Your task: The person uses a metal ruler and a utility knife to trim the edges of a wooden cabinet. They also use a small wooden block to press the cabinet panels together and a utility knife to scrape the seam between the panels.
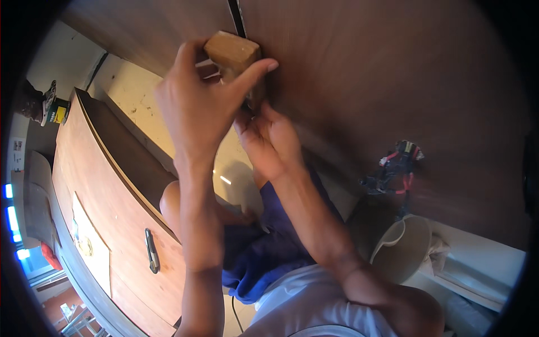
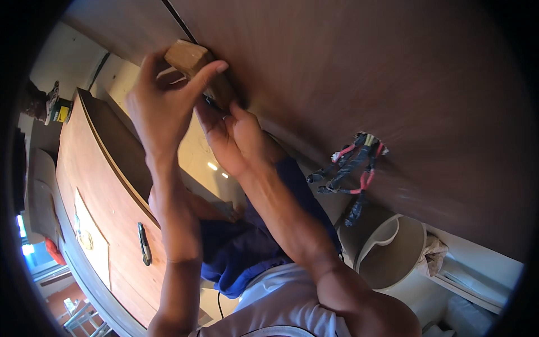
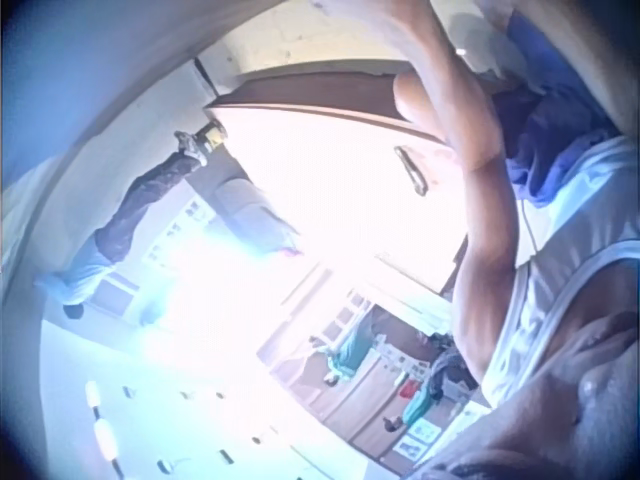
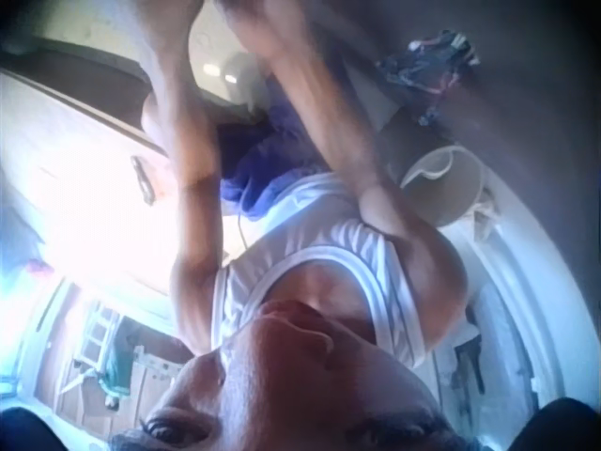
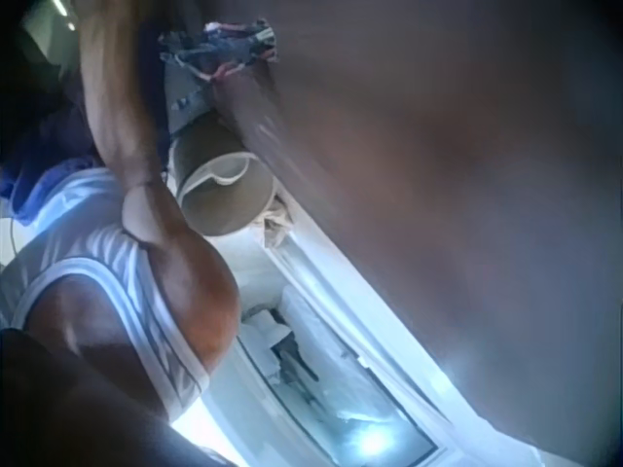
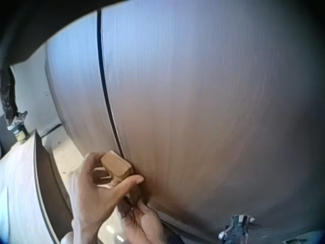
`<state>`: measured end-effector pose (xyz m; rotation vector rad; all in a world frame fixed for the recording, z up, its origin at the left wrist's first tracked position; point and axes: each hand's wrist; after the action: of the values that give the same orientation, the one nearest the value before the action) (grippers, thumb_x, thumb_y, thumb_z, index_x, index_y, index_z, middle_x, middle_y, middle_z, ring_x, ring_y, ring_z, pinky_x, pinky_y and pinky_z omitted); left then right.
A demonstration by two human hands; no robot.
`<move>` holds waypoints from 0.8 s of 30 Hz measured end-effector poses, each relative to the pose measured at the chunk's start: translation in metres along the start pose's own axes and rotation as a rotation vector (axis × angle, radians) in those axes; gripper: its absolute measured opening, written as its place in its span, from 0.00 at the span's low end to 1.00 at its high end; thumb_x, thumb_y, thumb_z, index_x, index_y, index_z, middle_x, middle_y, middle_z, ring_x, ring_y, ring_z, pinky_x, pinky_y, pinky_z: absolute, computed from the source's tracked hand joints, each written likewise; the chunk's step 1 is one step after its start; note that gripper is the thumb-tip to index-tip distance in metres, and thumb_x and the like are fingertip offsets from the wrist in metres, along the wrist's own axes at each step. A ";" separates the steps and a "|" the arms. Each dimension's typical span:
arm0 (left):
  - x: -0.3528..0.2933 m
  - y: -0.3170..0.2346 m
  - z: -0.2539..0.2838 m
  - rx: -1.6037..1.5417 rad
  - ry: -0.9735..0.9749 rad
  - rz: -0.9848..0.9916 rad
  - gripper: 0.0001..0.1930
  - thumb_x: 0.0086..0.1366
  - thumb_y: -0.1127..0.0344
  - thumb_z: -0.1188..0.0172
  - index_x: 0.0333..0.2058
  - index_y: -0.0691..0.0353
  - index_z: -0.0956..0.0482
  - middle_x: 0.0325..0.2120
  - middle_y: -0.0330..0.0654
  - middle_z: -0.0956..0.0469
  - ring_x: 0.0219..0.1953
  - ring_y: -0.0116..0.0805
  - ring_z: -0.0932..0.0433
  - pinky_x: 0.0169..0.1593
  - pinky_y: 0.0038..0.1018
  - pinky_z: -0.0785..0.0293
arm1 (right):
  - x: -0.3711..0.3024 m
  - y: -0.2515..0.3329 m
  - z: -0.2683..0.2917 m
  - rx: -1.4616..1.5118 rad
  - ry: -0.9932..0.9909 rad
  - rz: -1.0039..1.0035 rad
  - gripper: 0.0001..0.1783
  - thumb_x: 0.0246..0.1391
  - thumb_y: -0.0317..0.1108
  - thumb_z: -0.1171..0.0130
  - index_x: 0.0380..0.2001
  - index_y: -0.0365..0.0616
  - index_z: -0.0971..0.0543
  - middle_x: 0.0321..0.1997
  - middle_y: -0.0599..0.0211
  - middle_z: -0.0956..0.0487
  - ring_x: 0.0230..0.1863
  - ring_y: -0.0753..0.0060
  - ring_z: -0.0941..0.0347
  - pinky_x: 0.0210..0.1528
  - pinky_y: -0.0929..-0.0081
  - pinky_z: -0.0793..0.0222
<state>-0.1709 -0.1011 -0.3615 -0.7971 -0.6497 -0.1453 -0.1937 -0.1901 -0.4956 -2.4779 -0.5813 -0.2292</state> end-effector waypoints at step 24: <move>-0.062 0.054 -0.038 -0.110 0.137 0.058 0.21 0.56 0.67 0.22 0.44 0.73 0.18 0.37 0.52 0.13 0.42 0.42 0.11 0.48 0.35 0.15 | -0.034 0.036 0.067 -0.446 -0.447 0.274 0.27 0.69 0.38 0.38 0.64 0.35 0.28 0.65 0.56 0.24 0.67 0.58 0.29 0.76 0.61 0.35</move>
<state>-0.1830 -0.0968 -0.4514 -0.9032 -0.4915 -0.1826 -0.2056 -0.1909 -0.5781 -3.0317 -0.3845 0.3506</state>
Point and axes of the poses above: each hand's wrist, its own x-axis towards the middle knuckle, its own z-axis out of the back of the hand, y = z × x
